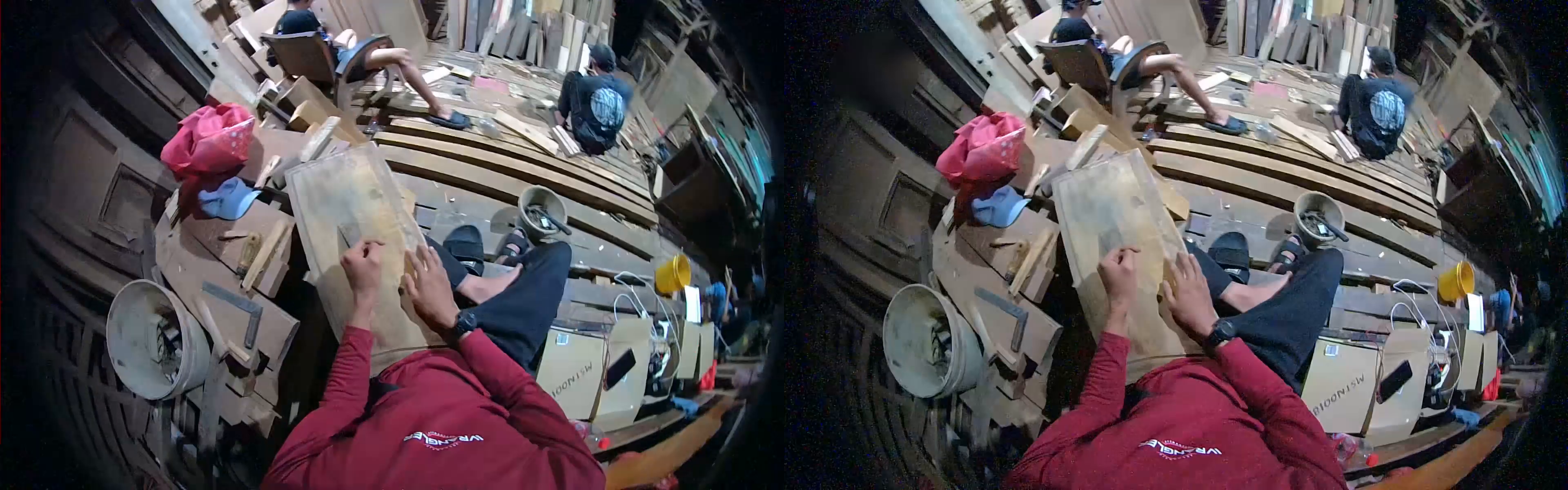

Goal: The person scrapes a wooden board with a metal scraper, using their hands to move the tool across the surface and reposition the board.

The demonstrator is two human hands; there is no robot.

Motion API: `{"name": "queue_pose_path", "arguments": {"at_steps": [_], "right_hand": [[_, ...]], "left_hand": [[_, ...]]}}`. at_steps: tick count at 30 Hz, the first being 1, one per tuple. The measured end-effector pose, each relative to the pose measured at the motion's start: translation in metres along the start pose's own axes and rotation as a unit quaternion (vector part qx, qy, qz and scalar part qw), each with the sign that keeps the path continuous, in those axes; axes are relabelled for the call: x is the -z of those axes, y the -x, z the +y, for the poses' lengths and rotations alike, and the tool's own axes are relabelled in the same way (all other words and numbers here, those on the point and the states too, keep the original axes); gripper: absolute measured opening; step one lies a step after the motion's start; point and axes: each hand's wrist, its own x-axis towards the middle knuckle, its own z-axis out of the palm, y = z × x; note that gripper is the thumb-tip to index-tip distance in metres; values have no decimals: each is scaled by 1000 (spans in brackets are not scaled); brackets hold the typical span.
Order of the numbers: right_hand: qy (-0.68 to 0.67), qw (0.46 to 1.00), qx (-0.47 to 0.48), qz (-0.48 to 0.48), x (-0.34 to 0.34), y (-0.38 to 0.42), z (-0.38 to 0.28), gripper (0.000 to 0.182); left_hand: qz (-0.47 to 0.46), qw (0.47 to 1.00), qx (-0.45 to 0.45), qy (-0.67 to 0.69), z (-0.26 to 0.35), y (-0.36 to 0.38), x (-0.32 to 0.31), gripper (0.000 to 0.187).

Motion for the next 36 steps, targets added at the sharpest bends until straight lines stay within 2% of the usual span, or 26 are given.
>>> {"name": "queue_pose_path", "arguments": {"at_steps": [3,6,9,11,12,14,16,19,22,26,27,31,36], "right_hand": [[3,1000,0,0,-1,2,-1,55],[1,1000,-2,-7,1,1,-1,57],[11,1000,-5,-6,-3,-1,-2,55],[-1,1000,-9,-7,2,-1,-6,54],[2,1000,-10,-10,2,-2,-7,54],[10,1000,-12,-16,3,-3,-7,54],[11,1000,1,-6,6,-8,-5,55],[7,1000,-7,-11,1,-2,-4,56],[2,1000,-11,-14,4,-3,-7,54],[-6,1000,-18,-16,1,-6,-5,55],[-9,1000,-20,-19,1,-6,-5,55],[-14,999,-22,-27,-1,-9,-3,57],[-3,999,-26,-38,-5,-8,-2,58]], "left_hand": [[-25,998,-51,-29,1,53,12,18],[-72,997,19,-16,20,99,27,18],[-43,998,-38,-12,-5,72,13,19],[-2,999,-48,12,-4,30,0,18],[-9,997,-49,-62,-14,6,-3,17],[27,999,-34,-12,-15,-19,-13,16],[39,996,-69,35,-18,-21,-17,16],[9,999,-36,-8,-11,5,0,18],[3,999,-27,25,-18,21,15,19],[17,994,17,108,-20,28,29,22],[27,985,69,157,-7,34,33,22],[50,985,0,163,-2,55,44,21],[7,994,-69,87,-1,79,41,19]]}}
